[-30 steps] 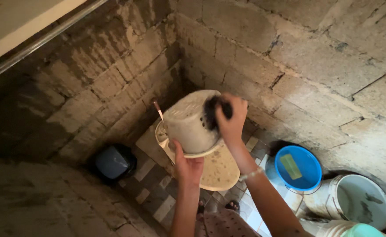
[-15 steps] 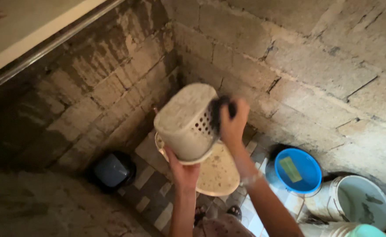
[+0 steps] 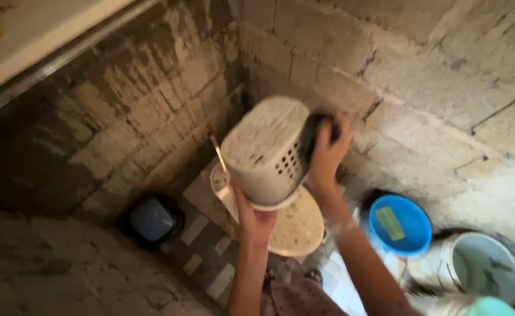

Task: The person cleans a plastic basket by rinsing it with water from a bucket and scrubbing a cloth against its surfaces while standing over a toilet.

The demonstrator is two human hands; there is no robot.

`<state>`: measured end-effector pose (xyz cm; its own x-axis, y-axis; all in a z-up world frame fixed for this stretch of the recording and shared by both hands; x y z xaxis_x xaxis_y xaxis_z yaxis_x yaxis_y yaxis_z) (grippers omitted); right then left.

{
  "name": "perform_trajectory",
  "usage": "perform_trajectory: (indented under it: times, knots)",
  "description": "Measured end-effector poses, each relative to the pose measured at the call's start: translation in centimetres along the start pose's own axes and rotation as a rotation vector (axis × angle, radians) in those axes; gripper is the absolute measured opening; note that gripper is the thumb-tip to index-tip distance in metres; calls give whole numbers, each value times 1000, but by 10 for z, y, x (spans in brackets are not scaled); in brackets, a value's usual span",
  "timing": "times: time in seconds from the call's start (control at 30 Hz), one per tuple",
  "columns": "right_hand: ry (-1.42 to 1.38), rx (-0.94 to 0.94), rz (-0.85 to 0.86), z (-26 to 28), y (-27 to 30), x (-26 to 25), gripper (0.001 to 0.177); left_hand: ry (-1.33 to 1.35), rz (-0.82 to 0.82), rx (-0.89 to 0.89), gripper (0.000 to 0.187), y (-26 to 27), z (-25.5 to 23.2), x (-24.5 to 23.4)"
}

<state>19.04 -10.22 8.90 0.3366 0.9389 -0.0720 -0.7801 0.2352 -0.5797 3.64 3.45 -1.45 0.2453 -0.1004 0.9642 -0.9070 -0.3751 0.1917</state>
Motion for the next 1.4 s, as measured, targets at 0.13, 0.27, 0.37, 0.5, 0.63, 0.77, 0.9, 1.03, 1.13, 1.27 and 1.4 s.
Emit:
perform_trajectory:
  times: [0.13, 0.27, 0.37, 0.5, 0.63, 0.77, 0.9, 1.03, 1.13, 1.27, 1.4]
  knots:
    - [-318, 344, -46, -25, -12, 8, 34, -44, -88, 44, 72, 4, -4, 9]
    - [-9, -145, 8, 54, 81, -6, 36, 4, -102, 1, 76, -14, -3, 7]
    - [55, -298, 86, 67, 98, -12, 35, -29, -15, -11, 79, -25, 0, 8]
    - [-123, -13, -39, -6, 52, -12, 38, -112, -168, 36, 78, -9, -6, 3]
    - [-902, 610, 325, -86, -24, 23, 30, -228, -214, 102, 81, -6, -26, 13]
    - [-540, 998, 787, -106, -82, 42, 32, -532, -216, 183, 78, 1, -36, 24]
    - [205, 562, 1276, -40, -92, 76, 33, -922, -247, 385, 57, 14, -36, 38]
    - [421, 12, 1225, 44, -49, 77, 37, -1326, -334, 524, 51, 26, -17, 68]
    - [215, -259, 935, 92, -30, 48, 34, -1409, -240, 706, 43, 45, -49, 102]
    - [120, -143, 916, 102, -29, 26, 30, -1661, -355, 663, 39, 50, -50, 124]
    - [-9, -352, 995, 132, 12, 8, 20, -1604, -344, 645, 26, 28, -25, 110]
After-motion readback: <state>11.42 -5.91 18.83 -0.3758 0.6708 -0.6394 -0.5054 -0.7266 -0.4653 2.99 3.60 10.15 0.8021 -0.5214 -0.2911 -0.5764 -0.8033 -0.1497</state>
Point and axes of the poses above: each hand's wrist, its own y-axis away from the middle knuckle, its own x-axis out of the palm, z = x × y, the point moved 6 cm from there along -y, towards the middle knuckle, and after that the axes turned 1 degree about -x, right-handed, at the moved point
